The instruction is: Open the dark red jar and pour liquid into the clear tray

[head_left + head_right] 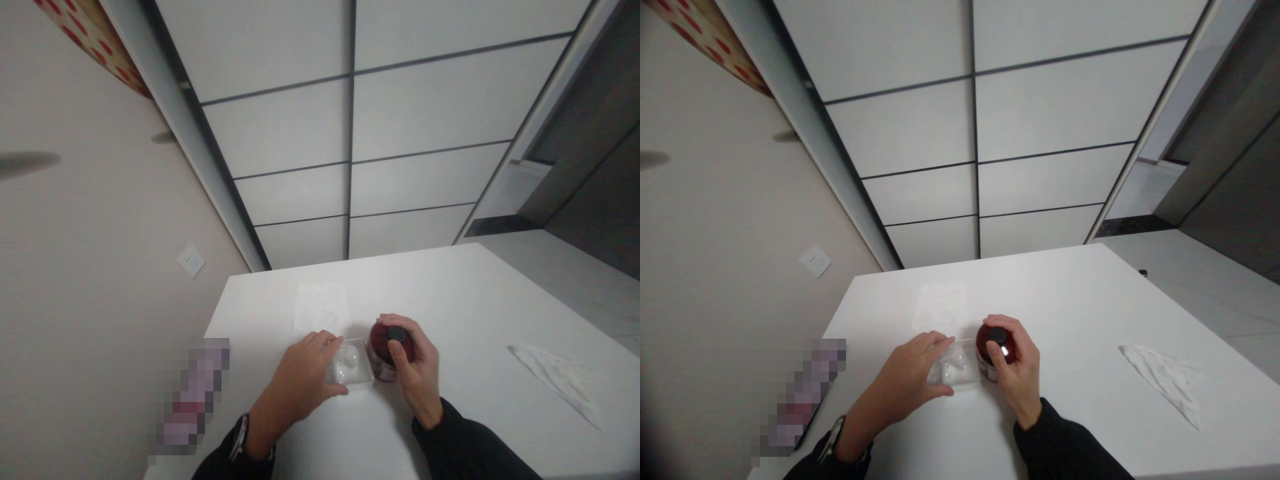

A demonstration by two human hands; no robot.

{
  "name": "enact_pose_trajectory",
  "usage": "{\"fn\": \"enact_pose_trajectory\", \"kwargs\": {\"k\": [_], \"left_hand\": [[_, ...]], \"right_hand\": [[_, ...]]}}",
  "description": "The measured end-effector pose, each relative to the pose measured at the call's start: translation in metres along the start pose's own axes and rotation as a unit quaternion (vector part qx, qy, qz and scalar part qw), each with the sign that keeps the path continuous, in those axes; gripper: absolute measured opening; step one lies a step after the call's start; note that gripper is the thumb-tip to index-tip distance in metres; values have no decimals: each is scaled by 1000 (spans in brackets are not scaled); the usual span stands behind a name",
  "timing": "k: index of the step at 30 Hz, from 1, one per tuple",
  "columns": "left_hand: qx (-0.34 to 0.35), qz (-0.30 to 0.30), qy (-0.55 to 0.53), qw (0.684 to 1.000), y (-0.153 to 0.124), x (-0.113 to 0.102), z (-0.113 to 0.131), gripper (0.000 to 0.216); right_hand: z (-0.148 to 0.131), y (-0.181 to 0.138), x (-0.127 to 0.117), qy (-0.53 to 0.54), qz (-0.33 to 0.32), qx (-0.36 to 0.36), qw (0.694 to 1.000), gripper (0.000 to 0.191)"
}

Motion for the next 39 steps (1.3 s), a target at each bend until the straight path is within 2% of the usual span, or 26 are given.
{"fn": "enact_pose_trajectory", "kwargs": {"k": [4, 7, 10, 14, 18, 22, 26, 30, 34, 37, 39], "left_hand": [[-3, 0, -1, 1000, 1, 1, 0, 82], [-5, 3, -5, 1000, 1, 1, 0, 82], [-4, 4, -9, 1000, 0, 0, -1, 80], [-4, 9, -14, 1000, -1, 1, -2, 79], [-7, 16, -18, 1000, -2, 3, -2, 76], [-11, 18, -21, 1000, -2, 3, -3, 75], [-15, 14, -25, 999, -1, 3, -3, 78], [-20, 9, -25, 999, 0, 2, -2, 81], [-22, 5, -26, 999, 1, 1, -1, 81], [-26, 4, -27, 999, 0, 0, -1, 81], [-28, 4, -28, 999, 0, 0, -1, 81]], "right_hand": [[2, 0, -1, -13, 1, 0, 1000, 34], [-1, 1, -2, -14, 6, 0, 1000, 26], [-4, 3, 0, -23, -16, -3, 1000, 21], [-4, 3, -2, -21, 0, -2, 1000, 28], [-4, 3, -1, -22, -20, -9, 1000, 21], [-4, 4, -2, -17, -10, -9, 1000, 28], [-4, 3, -1, -20, -21, -11, 1000, 21], [-4, 2, -3, -15, -14, -13, 1000, 30], [-4, 3, -2, -22, -25, -15, 999, 22], [-4, 4, -3, -22, -18, -15, 999, 28], [-5, 4, -4, -18, -10, -16, 1000, 26]]}}
Point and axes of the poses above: each hand's wrist, its own y-axis towards the middle knuckle, its own x-axis out of the palm, z = x × y, the point moved 5 cm from there along y, towards the middle knuckle, and after that the axes turned 8 degrees about z, right-handed, at the moved point
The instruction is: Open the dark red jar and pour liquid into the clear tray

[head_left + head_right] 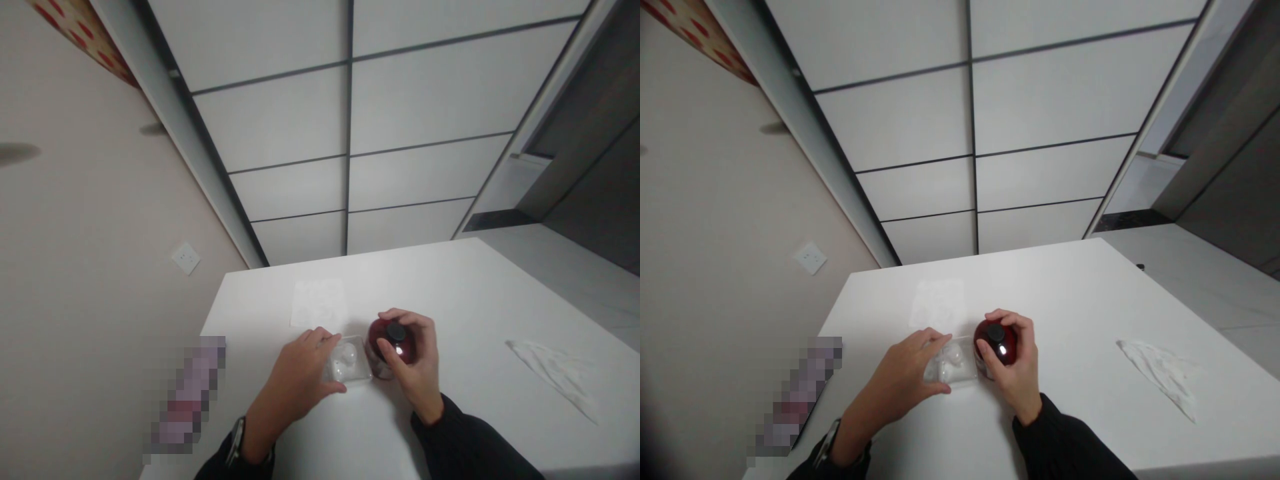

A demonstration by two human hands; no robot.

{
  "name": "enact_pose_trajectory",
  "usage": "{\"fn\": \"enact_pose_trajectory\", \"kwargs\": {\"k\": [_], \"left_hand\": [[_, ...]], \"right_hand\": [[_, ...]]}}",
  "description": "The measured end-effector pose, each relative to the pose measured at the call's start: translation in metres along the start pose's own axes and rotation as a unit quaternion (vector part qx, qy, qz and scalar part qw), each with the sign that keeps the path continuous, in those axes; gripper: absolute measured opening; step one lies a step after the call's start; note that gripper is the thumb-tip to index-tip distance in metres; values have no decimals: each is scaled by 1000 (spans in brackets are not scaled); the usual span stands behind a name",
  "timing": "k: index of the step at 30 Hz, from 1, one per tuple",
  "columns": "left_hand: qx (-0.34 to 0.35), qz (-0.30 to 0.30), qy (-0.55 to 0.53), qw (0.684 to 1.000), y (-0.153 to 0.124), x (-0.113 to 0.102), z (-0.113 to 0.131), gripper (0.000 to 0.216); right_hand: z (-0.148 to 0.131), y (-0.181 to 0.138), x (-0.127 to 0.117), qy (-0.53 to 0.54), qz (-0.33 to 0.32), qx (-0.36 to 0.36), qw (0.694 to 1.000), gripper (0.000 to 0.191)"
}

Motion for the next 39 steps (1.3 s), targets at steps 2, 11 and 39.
{"fn": "enact_pose_trajectory", "kwargs": {"k": [2, 11, 39], "left_hand": [[0, 0, 0, 1000, 0, 0, 0, 82], [2, 0, 2, 1000, 0, 0, 1, 84], [6, 6, 4, 1000, -1, 3, -1, 85]], "right_hand": [[-1, 0, 1, -2, -8, -3, 1000, 22], [-4, 1, 0, 4, -2, -8, 1000, 13], [-2, -4, -3, 15, 14, -14, 1000, 20]]}}
Point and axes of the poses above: each hand's wrist, its own y-axis towards the middle knuckle, its own x-axis out of the palm, z = x × y, the point moved 5 cm from there along y, towards the middle knuckle, and after that the axes turned 8 degrees about z, right-handed, at the moved point
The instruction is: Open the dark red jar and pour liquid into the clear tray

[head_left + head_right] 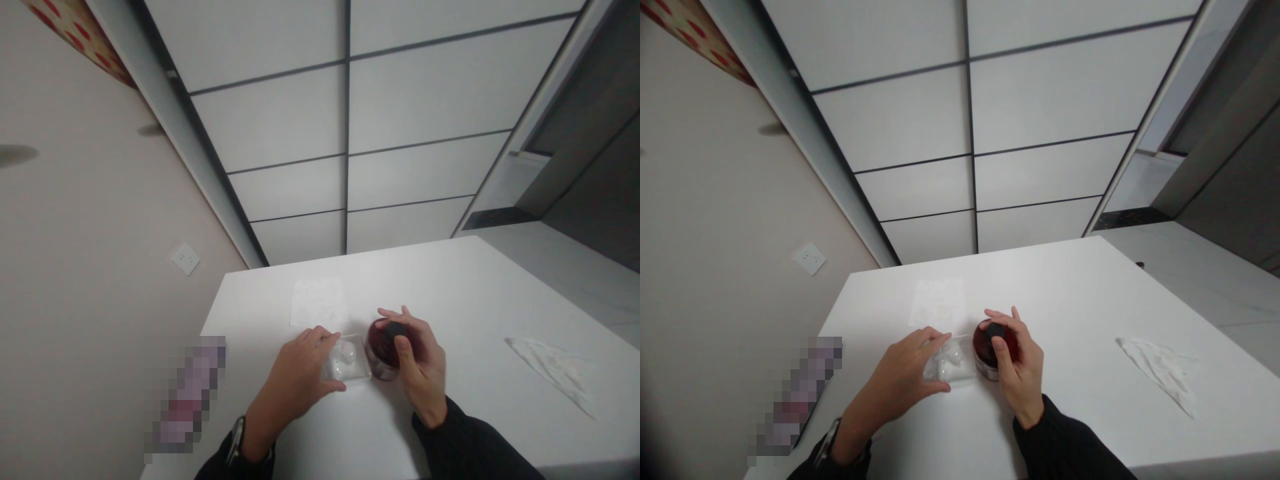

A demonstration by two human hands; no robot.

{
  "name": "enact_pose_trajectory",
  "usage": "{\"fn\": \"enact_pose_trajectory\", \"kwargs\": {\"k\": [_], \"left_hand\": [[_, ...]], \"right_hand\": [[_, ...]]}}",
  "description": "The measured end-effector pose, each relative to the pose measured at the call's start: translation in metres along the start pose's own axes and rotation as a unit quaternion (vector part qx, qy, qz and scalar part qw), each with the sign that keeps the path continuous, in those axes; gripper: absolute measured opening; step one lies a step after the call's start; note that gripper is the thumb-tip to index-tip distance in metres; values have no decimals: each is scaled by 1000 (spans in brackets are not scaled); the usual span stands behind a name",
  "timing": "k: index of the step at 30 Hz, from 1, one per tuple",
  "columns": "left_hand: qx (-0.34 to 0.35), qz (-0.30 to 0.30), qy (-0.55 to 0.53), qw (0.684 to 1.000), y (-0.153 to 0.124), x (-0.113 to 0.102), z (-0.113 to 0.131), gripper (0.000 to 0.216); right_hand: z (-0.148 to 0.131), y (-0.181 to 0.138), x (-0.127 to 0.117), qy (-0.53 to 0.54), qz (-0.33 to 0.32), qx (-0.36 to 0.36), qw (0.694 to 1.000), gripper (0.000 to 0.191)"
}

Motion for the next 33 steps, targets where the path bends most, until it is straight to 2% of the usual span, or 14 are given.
{"fn": "enact_pose_trajectory", "kwargs": {"k": [10, 14, 18, 33], "left_hand": [[2, 3, -3, 1000, 2, -1, 1, 84], [-1, 2, -4, 1000, 2, -1, 1, 84], [-2, -3, -5, 1000, 2, -2, 1, 84], [-11, -15, -1, 1000, 2, -4, 3, 82]], "right_hand": [[-8, 3, -3, 7, -28, 31, 999, 20], [-11, 2, -2, 18, -30, 14, 999, 20], [-12, 1, -2, 34, -14, -4, 999, 21], [-3, 1, -6, 77, 39, 62, 994, 28]]}}
Point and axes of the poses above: each hand's wrist, its own y-axis towards the middle knuckle, its own x-axis out of the palm, z = x × y, the point moved 5 cm from there along y, towards the middle knuckle, and after that the axes turned 8 degrees about z, right-handed, at the moved point
